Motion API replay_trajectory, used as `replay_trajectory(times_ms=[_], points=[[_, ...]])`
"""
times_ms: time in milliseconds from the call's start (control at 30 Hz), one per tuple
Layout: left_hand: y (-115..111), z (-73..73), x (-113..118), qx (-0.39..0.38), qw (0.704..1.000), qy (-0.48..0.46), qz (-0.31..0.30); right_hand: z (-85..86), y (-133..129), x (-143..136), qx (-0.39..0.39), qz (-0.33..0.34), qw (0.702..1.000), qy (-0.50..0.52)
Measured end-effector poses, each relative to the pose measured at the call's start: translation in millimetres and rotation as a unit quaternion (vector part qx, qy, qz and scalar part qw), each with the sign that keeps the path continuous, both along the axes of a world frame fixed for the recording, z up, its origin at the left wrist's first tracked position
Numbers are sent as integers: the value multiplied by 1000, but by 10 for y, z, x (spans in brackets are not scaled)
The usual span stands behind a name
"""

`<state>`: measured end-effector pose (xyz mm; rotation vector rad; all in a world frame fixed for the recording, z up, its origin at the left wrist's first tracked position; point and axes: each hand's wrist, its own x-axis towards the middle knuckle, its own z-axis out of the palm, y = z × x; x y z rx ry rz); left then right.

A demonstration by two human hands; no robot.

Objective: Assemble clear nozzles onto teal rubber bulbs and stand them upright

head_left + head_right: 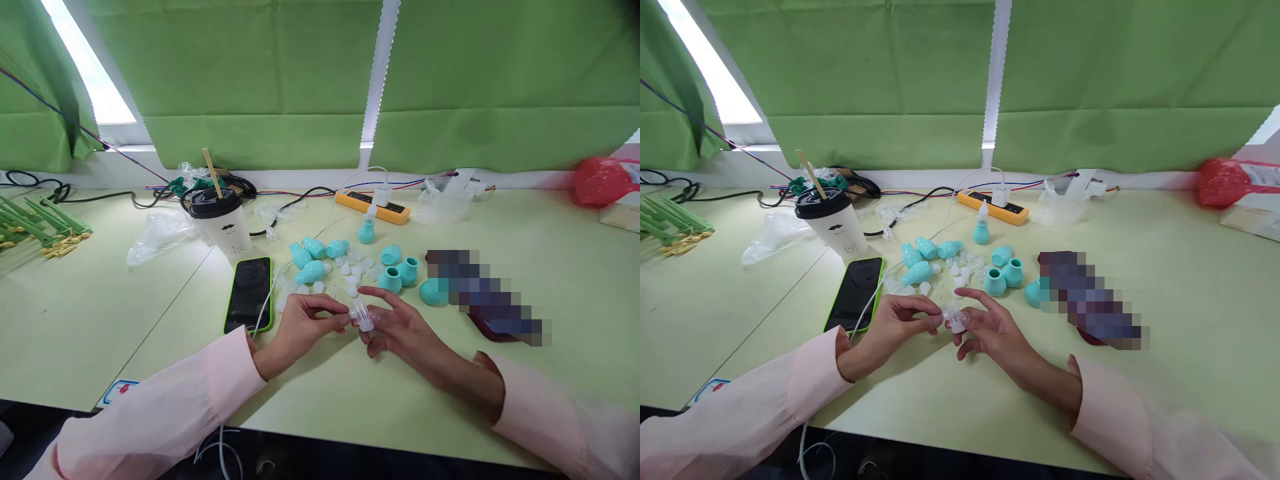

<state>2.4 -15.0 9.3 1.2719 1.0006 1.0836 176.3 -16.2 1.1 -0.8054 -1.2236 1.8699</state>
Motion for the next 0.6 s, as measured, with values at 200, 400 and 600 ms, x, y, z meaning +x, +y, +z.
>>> replay_trajectory(times_ms=[200,400,600], points=[[-3,57,17,-71,997,-17,10,-77,75,9,-91,38,991,85],[14,13,-7,-110,993,-37,5,-119,98,12,-123,52,985,109],[28,-11,-10,-104,993,-31,39,-96,81,-5,-133,42,986,91]])
